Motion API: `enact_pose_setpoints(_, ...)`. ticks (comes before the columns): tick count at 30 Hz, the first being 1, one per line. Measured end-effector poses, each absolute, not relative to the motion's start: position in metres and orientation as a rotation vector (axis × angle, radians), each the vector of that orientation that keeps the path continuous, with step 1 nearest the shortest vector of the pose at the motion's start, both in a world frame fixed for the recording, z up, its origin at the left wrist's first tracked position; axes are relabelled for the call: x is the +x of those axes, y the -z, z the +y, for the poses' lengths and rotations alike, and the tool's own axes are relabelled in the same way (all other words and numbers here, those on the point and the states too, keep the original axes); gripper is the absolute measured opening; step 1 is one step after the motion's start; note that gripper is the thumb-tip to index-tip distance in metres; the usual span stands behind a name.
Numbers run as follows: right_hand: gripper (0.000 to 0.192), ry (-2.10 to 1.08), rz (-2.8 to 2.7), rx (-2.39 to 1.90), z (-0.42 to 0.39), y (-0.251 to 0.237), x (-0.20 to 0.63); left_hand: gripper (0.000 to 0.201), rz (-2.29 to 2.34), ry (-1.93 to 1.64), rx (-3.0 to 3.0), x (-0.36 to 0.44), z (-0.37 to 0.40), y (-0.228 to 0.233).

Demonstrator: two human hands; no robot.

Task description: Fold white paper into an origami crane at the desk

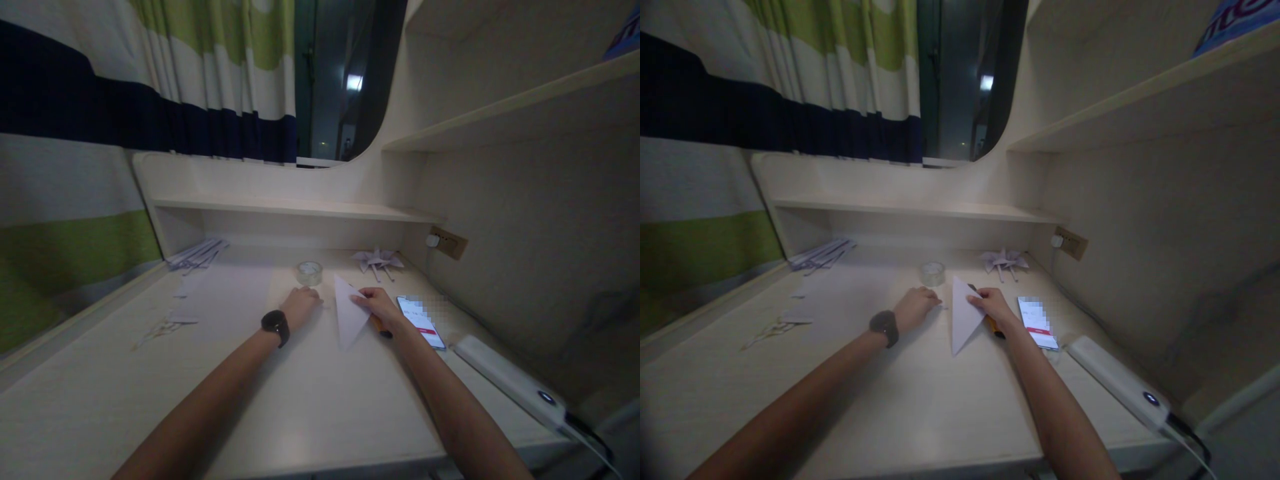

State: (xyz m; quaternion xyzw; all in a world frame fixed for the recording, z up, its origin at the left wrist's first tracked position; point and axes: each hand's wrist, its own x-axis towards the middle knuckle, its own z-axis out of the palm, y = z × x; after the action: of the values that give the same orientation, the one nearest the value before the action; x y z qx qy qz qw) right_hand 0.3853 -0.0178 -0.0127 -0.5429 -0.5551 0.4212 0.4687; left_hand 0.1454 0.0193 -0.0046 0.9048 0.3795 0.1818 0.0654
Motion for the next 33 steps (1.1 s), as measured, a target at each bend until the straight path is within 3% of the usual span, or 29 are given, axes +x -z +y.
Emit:
enact_pose_setpoints(4, 0.034, -1.076, -1.300, -1.271, -0.024, 0.009, 0.364, 0.031, 1.205, -0.889, 2.228, 0.142, 0.012, 0.007)
enact_pose_setpoints(8, 0.040, -1.047, -1.269, -1.194, -0.033, 0.011, 0.331, 0.047, 0.963, -0.826, 1.708, 0.132, -0.006, 0.010)
enact_pose_setpoints(13, 0.035, -0.744, -1.272, -1.292, -0.045, 0.015, 0.302, 0.067, 1.134, -1.016, 1.928, 0.122, -0.030, 0.012)
enact_pose_setpoints(16, 0.033, -0.827, -1.216, -1.196, -0.049, 0.016, 0.291, 0.077, 1.005, -0.972, 2.196, 0.123, -0.044, 0.009)
enact_pose_setpoints(22, 0.046, -1.151, -1.062, -0.936, -0.054, 0.011, 0.280, 0.056, 1.038, -1.081, 2.325, 0.125, -0.046, 0.012)
enact_pose_setpoints(29, 0.061, -0.567, -1.347, -1.161, -0.051, 0.011, 0.300, 0.047, 0.958, -1.146, 1.992, 0.118, -0.026, 0.016)
enact_pose_setpoints(33, 0.076, -0.936, -1.205, -1.182, -0.044, 0.020, 0.299, 0.055, 0.845, -1.170, 1.758, 0.121, -0.024, 0.021)
